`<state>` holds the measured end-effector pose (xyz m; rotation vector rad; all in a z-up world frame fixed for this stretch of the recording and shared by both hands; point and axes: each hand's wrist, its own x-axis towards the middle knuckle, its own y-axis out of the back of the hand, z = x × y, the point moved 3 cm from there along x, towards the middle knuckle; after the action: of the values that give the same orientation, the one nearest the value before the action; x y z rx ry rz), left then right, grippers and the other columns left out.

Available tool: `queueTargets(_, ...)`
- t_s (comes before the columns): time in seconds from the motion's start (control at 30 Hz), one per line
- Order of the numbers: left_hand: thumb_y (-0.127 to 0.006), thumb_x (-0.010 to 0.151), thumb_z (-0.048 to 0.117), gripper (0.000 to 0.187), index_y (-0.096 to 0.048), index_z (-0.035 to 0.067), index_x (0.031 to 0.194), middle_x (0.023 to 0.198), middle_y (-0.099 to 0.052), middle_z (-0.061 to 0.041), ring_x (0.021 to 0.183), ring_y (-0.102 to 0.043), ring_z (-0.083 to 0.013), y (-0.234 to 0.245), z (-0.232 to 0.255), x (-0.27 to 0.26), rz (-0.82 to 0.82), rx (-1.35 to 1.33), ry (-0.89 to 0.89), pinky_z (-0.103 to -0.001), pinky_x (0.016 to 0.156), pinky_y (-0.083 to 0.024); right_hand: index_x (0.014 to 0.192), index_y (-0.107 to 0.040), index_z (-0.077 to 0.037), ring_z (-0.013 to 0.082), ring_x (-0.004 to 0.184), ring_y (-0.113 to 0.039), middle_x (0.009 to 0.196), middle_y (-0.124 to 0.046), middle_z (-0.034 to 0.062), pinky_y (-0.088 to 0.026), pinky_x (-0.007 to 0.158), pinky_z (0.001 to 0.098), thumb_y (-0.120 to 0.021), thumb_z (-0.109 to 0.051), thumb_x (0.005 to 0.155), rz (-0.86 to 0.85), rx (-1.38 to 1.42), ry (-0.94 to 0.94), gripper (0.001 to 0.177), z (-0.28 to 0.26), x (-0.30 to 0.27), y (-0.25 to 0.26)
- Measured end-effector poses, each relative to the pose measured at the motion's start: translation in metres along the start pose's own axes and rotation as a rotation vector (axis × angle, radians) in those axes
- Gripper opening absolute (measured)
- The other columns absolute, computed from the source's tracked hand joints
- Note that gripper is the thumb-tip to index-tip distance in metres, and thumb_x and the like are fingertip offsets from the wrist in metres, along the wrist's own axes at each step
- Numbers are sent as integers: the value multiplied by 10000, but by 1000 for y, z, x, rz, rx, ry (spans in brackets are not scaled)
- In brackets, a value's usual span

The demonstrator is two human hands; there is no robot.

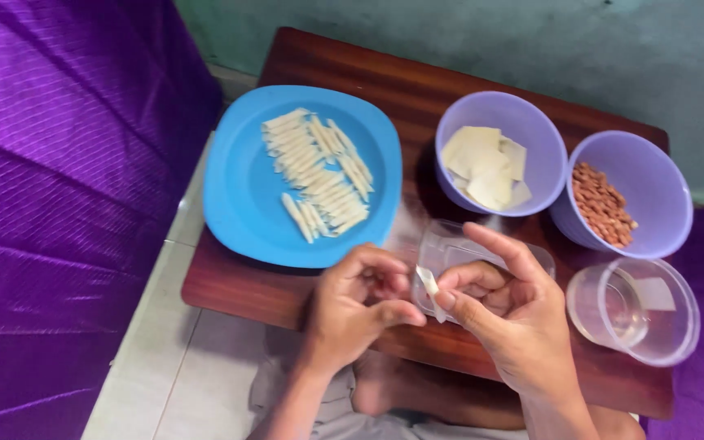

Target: Wrapping individual peanuts in small squares of dough to prepare them for cooking.

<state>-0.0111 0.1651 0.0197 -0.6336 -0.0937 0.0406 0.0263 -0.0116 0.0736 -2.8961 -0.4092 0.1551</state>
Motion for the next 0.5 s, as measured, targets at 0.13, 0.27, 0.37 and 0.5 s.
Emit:
queueTargets(0.13,-864,745,48,393,-631,60,1061,919,-629,-19,815,-577,-96,51,55,-5,205,177,-194,-213,768,-468,1430,-507,-11,142,705,-665,878,-736,151,-497,536,202,-756,73,789,-51,-109,-14,692,-1,39,-59)
queueTargets(0.27,-704,928,20,118,-615,10,1006,936,-637,-45,787,-542,-105,79,106,-2,501,716,-375,-221,761,-484,1370,-566,-19,127,722,-671,818,-758,63,-543,668,232,-758,-5,785,-42,-654,191,616,9,66,-118)
queueTargets(0.37,-670,936,9,98,-616,22,1017,922,-632,-41,801,-555,-116,86,118,7,518,879,-422,-242,752,-455,1365,-570,-71,140,730,-639,802,-761,-4,-465,762,286,-741,-56,791,-38,-869,317,599,24,71,-146)
queueTargets(0.5,-683,904,48,110,-652,53,1009,944,-659,-49,859,-586,-188,94,112,18,475,1063,-458,-326,819,-496,1409,-540,-139,204,860,-603,847,-741,-47,-350,820,380,-727,-162,829,-17,-1165,378,610,45,74,-170)
